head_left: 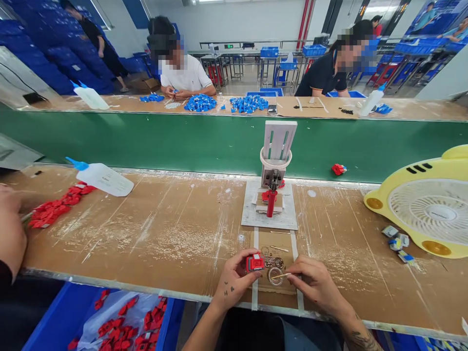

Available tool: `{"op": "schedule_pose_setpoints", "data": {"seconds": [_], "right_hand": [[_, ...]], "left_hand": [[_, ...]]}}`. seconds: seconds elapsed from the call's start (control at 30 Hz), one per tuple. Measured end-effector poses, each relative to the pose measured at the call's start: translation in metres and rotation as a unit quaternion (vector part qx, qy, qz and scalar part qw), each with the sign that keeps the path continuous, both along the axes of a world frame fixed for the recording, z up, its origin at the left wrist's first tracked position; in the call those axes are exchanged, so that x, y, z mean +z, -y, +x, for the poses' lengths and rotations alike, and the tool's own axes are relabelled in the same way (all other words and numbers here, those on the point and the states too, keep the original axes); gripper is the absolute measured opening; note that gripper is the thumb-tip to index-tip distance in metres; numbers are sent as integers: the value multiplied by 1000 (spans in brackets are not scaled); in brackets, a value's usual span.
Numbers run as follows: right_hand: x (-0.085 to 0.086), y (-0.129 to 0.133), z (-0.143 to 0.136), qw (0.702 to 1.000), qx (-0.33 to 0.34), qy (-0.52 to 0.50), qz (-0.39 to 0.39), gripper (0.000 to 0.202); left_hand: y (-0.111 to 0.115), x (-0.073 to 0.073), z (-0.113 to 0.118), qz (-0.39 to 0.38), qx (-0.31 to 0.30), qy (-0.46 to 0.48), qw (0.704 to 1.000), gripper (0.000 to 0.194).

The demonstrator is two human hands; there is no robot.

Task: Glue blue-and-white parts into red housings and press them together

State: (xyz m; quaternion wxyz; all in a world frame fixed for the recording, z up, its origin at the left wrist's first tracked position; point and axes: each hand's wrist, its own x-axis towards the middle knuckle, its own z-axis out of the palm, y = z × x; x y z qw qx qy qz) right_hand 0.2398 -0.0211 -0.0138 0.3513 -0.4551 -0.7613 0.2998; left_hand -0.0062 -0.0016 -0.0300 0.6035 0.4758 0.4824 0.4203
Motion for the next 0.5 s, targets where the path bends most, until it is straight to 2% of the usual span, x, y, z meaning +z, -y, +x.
{"op": "schedule_pose_setpoints", "data": {"seconds": [0.3, 0.5], "right_hand": [[14, -2, 13, 999, -47, -4, 17, 33], [17, -1, 16, 999, -50, -2, 8, 28]], "left_hand": [[-3, -10, 1, 50, 34, -10, 998, 32], [-2, -7, 2, 24, 14, -24, 999, 35]]}}
